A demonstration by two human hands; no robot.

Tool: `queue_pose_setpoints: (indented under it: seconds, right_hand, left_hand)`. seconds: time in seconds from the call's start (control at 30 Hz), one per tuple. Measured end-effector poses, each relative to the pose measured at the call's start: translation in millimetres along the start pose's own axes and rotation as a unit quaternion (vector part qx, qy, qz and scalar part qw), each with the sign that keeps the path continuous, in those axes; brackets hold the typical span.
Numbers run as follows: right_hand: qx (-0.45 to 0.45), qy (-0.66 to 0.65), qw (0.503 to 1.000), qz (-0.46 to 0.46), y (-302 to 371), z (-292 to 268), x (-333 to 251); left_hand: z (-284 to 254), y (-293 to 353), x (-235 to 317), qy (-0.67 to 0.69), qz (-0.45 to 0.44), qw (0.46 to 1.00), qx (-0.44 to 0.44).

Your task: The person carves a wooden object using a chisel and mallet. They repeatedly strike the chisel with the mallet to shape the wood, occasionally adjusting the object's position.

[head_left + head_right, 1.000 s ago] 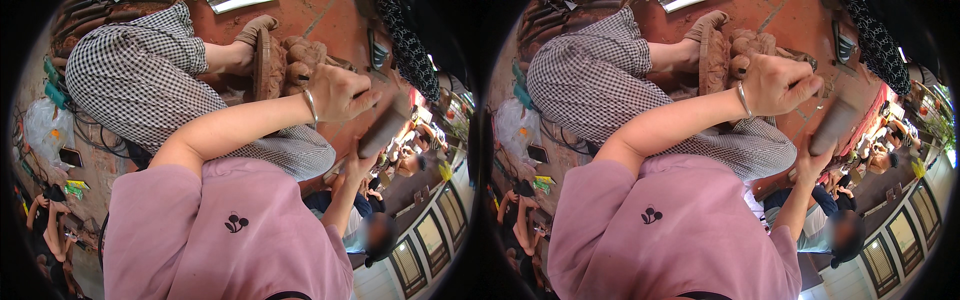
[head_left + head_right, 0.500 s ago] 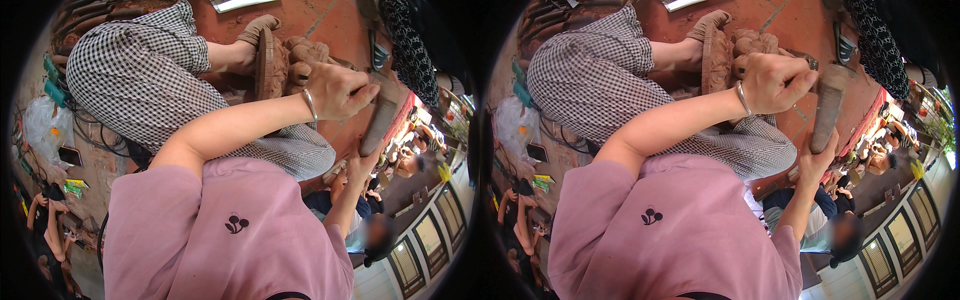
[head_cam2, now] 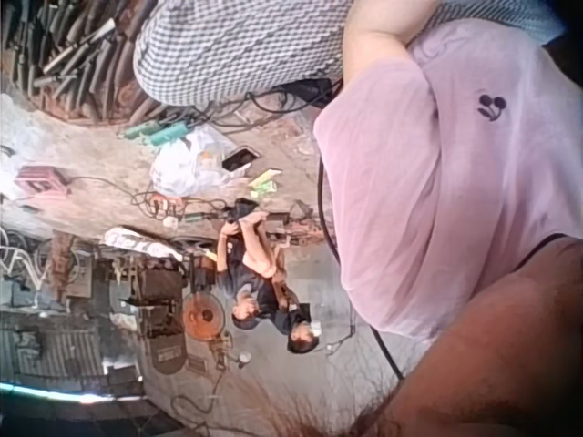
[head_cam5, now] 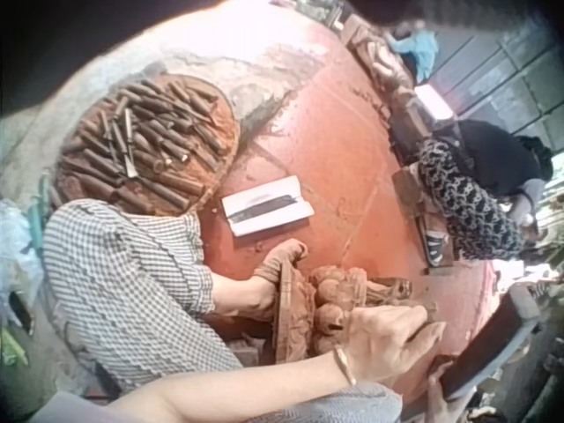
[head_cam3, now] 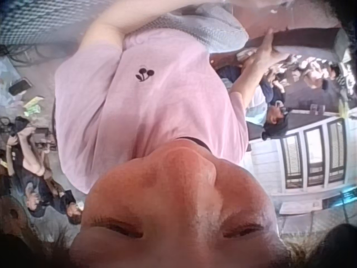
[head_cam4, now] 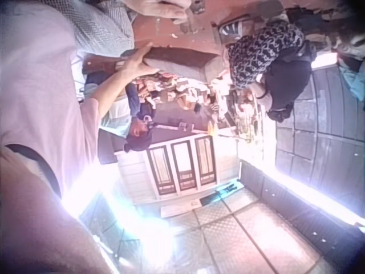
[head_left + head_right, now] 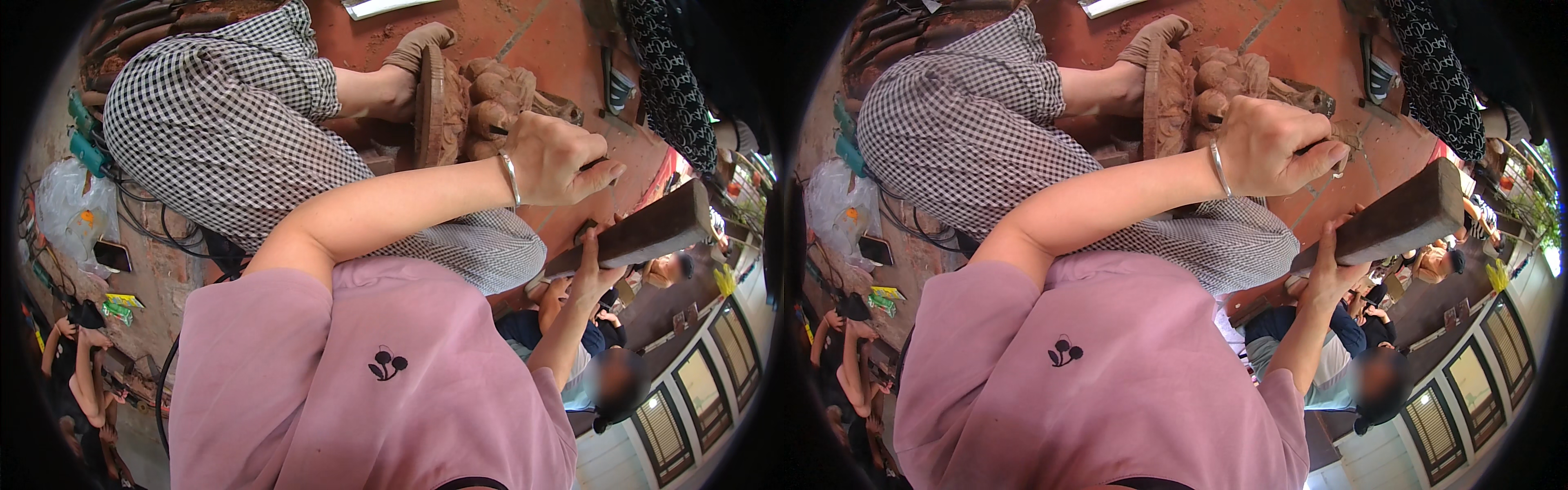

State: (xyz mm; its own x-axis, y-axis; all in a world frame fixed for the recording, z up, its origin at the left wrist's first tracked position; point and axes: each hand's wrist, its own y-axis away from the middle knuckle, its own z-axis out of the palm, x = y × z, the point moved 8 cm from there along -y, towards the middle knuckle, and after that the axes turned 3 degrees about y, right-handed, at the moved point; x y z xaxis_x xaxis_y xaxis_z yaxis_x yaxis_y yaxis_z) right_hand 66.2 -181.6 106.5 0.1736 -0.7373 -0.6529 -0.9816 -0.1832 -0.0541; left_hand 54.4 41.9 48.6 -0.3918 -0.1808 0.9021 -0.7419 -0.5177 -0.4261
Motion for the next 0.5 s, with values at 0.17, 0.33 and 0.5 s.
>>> queue_pose_setpoints:
  seconds: [0.17, 0.33, 0.5]
  right_hand:
    - [-0.003, -0.065, 0.998, -0.014, 0.6, 1.8, -4.5]
    - [-0.036, 0.147, 0.986, -0.073, -7.7, 0.3, -4.1]
    - [-0.043, 0.151, 0.987, -0.045, -8.9, 1.1, -2.1]
  left_hand:
    - [-7.7, -1.2, -0.1, 0.024, 0.008, 0.999, 0.034]
    - [-12.8, -2.3, -4.9, 0.036, 0.006, 0.998, 0.059]
    - [-13.0, -2.8, -5.3, 0.027, 0.000, 0.998, 0.057]
